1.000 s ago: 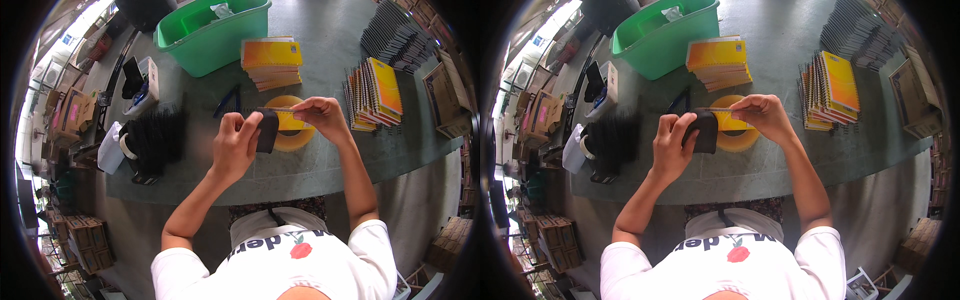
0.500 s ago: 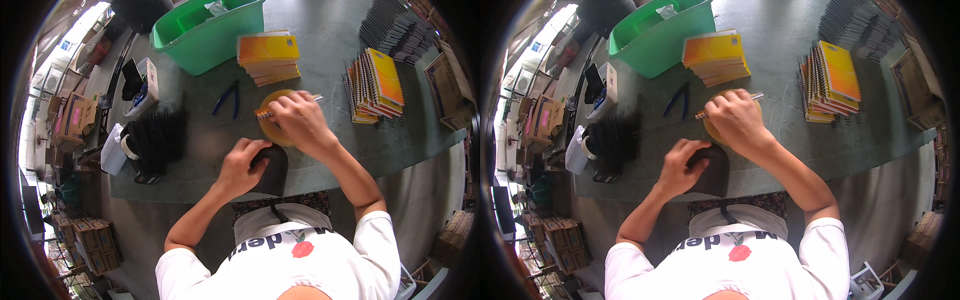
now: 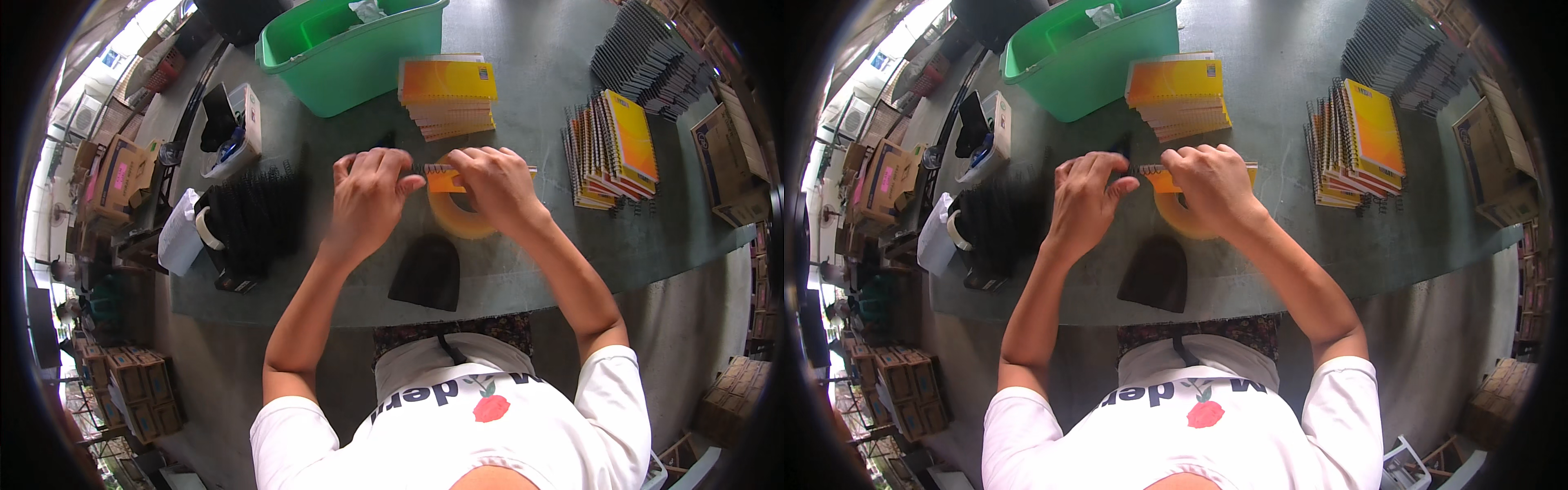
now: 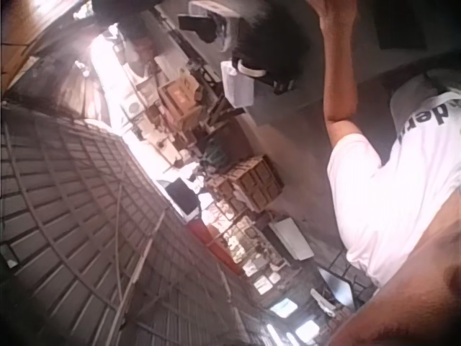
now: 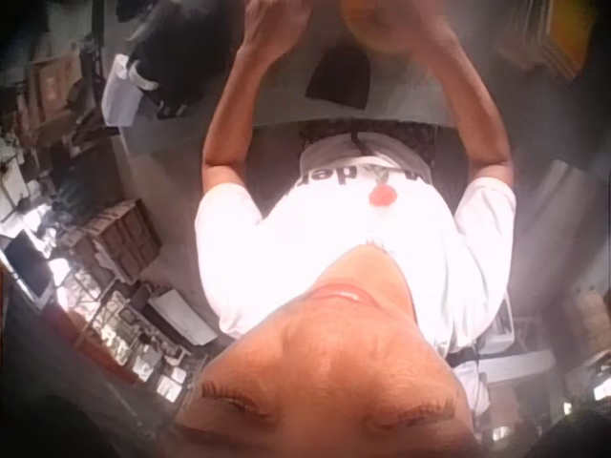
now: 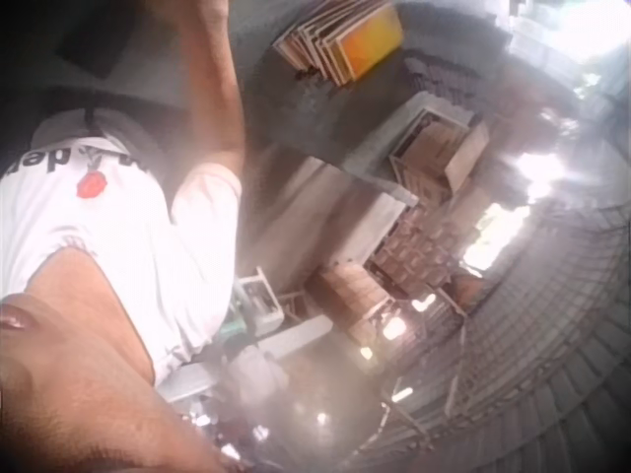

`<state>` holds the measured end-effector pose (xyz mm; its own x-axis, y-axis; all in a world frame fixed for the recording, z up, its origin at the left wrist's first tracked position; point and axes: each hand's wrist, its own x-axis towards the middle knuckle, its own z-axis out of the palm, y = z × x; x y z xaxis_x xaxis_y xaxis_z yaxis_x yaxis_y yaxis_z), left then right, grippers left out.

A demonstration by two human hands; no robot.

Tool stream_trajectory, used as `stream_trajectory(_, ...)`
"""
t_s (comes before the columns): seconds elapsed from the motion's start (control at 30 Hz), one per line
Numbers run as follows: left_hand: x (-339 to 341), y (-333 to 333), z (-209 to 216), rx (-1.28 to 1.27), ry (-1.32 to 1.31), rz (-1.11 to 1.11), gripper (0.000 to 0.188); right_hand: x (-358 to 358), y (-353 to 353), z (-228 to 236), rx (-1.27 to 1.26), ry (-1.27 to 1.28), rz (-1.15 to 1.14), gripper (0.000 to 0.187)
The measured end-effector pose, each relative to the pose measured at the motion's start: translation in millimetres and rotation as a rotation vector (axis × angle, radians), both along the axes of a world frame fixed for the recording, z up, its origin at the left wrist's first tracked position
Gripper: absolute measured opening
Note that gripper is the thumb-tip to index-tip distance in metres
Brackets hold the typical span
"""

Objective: The person binds spiral notebooks by hand by inserting a plastic coil into the pre-punched holes of each notebook, then uses a small black tool to trim or secure the ends of the coil.

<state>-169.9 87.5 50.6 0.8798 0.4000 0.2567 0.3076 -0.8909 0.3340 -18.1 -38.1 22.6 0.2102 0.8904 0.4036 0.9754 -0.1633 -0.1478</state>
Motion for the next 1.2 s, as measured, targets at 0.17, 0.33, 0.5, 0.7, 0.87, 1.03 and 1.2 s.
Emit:
stream_trajectory(0.17,4,14,-21,-0.332,-0.108,-0.101,0.019,3,1,7,0.017,0.154,0.090,0.008)
stream_trajectory(0.33,15,1,-16,-0.308,-0.265,-0.017,0.024,5,6,2,0.132,0.339,0.130,0.012)
stream_trajectory(0.5,7,24,-7,-0.482,-0.057,-0.046,0.025,9,0,9,0.073,0.344,0.134,0.016)
stream_trajectory(0.7,11,22,-14,-0.364,-0.169,-0.086,0.026,7,2,8,0.107,0.388,0.118,0.017)
stream_trajectory(0.87,14,14,-16,-0.288,-0.244,-0.107,0.029,10,0,-1,0.037,0.149,0.090,0.016)
stream_trajectory(1.03,10,20,-26,-0.212,-0.288,-0.158,0.027,6,0,7,0.054,0.198,0.097,0.017)
stream_trajectory(1.2,7,-6,-20,0.166,-0.460,-0.151,0.026,5,-2,4,0.165,0.373,0.052,0.017)
